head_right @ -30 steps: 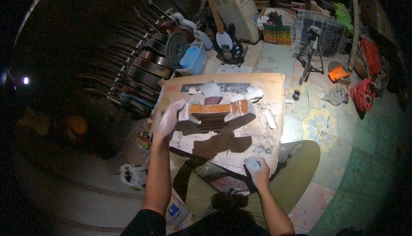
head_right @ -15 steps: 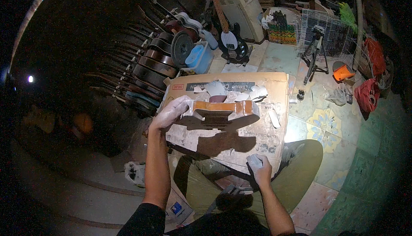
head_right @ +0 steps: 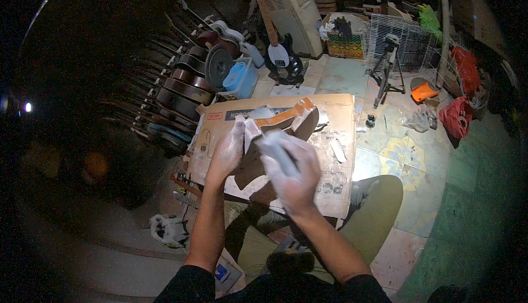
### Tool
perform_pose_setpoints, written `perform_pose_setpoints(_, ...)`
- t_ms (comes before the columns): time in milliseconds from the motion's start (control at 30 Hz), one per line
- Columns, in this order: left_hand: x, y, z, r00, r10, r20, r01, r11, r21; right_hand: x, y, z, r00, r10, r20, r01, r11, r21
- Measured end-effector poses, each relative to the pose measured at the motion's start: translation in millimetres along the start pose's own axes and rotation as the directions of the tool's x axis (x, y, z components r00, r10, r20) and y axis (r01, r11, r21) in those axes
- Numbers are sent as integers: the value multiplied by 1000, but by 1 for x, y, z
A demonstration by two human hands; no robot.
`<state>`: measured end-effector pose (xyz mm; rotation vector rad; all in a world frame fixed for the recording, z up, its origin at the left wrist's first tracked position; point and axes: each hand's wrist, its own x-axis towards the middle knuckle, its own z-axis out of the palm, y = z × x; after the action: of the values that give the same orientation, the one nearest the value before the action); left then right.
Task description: The person is sanding the edges and surfaces of a wooden guitar body by hand with a sanding block, rotating the object to reach different parts.
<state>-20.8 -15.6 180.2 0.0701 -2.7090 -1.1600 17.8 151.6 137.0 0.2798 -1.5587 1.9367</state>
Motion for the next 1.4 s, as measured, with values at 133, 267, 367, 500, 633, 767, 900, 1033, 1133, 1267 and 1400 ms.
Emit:
perform_pose_setpoints(133, -4, 16, 11, 987, 109, 115, -114, 993, 37, 24, 0, 24, 946, -292, 144, 323, 898, -299)
perform_pose_setpoints(267, -11, 36, 17, 990, 117, 78, -125, 986, 107, 13, 16, 16, 945, -327, 26, 324, 916, -238)
perform_pose_setpoints(367, -11, 47, 19, 984, -134, 117, 105, 969, 224, 19, 15, -4, 993, 33, -111, -47, 991, -128)
perform_pose_setpoints(500, -21, 56, 13, 988, -146, 50, 131, 965, 229, 8, -1, -19, 996, 18, -92, -30, 992, -126)
perform_pose_setpoints(633, -22, 39, 20, 995, -90, 35, 77, 959, 273, 13, 20, -4, 987, -154, -36, 136, 945, -297)
perform_pose_setpoints(767, -15, 34, 10, 996, -77, -41, 85, 965, 246, 8, 35, -13, 976, 157, -154, -196, 939, -283)
perform_pose_setpoints(900, -23, 22, 15, 997, -32, -70, 44, 984, 175, 12, 3, 13, 958, -282, 56, 288, 935, -209)
perform_pose_setpoints(1033, -19, 28, 9, 990, -128, -63, 139, 965, 222, -5, 48, -7, 993, 52, -109, -90, 925, -370)
perform_pose_setpoints(1133, -25, 28, 4, 994, -84, -68, 92, 987, 133, -3, 10, 21, 964, -268, 3, 262, 941, -213)
perform_pose_setpoints(1267, -17, 33, 13, 988, -131, -87, 143, 980, 142, 7, 63, 12, 983, -78, -164, 9, 923, -385)
perform_pose_setpoints(1400, -17, 20, 7, 986, -79, -145, 106, 977, 184, 19, -3, 18, 945, -305, 121, 325, 922, -212)
